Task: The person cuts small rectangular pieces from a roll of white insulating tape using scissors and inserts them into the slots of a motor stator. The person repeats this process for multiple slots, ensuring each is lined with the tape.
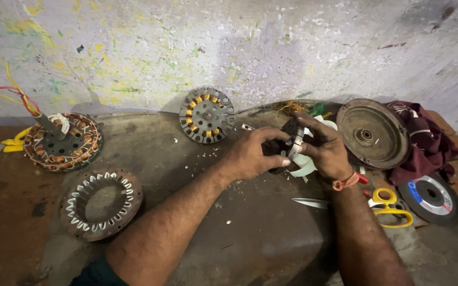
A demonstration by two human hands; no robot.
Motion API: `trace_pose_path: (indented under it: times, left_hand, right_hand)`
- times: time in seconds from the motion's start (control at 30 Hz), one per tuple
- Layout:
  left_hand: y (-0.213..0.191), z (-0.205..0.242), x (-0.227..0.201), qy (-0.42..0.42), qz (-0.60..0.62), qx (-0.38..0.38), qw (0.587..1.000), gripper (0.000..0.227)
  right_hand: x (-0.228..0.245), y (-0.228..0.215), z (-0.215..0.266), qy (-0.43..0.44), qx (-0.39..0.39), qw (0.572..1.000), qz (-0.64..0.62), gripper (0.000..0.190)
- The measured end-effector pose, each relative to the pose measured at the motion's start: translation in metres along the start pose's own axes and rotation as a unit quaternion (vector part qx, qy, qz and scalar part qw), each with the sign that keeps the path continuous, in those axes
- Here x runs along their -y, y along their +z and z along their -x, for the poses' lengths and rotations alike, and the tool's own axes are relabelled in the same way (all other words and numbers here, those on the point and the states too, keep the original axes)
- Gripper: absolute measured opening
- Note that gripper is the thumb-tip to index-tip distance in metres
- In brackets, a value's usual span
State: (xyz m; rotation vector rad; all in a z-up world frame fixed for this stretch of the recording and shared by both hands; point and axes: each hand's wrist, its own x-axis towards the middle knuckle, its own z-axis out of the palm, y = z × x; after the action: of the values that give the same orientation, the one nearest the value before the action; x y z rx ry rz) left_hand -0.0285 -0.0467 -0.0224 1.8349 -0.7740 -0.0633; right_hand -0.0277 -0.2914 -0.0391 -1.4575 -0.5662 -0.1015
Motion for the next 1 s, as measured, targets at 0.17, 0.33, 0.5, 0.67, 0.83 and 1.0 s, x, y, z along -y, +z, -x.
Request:
trace_pose_path:
  times: [0.17,0.33,0.5,0.67,0.83,1.0]
  left_hand:
    - [-0.001,0.002,-0.003,-0.009,0.026,-0.003,1.000,0.059]
    - [0.000,0.005,-0.004,0.041,-0.010,-0.007,0.999,0.052]
    - [-0.001,0.004,-0.003,0.102,-0.074,-0.019,0.992,0.050]
    - [-0.003,0.003,-0.001,0.108,-0.090,0.001,0.990,0.049]
    - [-0.008,0.003,-0.004,0.122,-0.112,-0.013,0.986,0.045]
    - [-0.017,0.004,-0.006,0.084,-0.083,-0.026,0.993,0.039]
  right_hand:
    - [0.005,0.006,0.000,0.022,-0.010,1.000,0.016,0.064]
    - [0.011,0.010,0.002,0.027,-0.002,1.000,-0.001,0.068]
    - [0.009,0.009,0.001,0.006,0.012,1.000,-0.011,0.058]
    - [-0.003,0.010,-0.001,-0.033,-0.014,0.998,0.056,0.053]
    - [-0.004,0.013,-0.001,-0.022,-0.044,0.995,0.092,0.051]
    - [0.003,0.029,-0.004,-0.027,-0.063,0.992,0.101,0.051]
